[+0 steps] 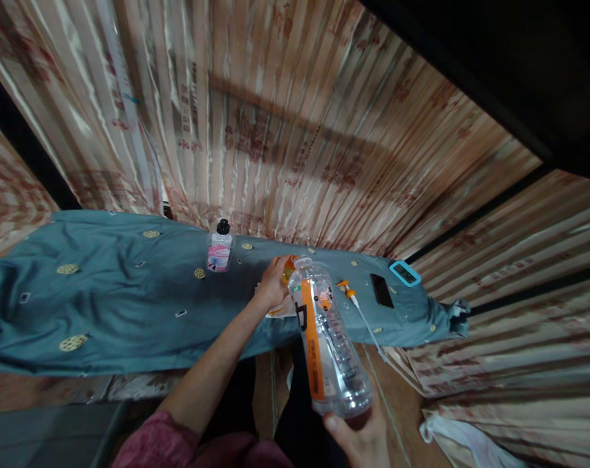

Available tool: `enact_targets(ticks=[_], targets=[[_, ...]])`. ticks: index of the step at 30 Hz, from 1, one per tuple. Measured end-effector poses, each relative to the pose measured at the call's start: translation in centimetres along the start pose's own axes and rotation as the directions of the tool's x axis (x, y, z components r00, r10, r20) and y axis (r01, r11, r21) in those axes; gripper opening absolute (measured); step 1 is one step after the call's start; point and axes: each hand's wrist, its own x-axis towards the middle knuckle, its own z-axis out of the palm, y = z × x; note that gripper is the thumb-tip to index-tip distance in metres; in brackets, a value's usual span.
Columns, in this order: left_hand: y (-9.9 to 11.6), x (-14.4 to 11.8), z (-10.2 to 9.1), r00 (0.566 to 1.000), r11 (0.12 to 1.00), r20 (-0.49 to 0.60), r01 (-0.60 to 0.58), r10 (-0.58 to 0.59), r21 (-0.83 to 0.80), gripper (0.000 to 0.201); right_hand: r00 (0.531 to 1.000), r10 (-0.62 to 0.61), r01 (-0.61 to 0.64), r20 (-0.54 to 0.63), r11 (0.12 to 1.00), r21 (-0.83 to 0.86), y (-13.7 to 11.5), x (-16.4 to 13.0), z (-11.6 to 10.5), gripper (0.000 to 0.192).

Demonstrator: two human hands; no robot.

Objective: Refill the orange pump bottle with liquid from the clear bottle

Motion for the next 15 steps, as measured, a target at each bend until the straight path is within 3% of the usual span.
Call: enact_targets(ticks=[15], targets=[[0.75,-0.09,-0.52,0.999,1.0,0.026,0.02,-0.02,0.01,0.064,1.0,-0.01,0.01,0.005,0.999,-0.035,0.48,0.19,-0.46,0.092]])
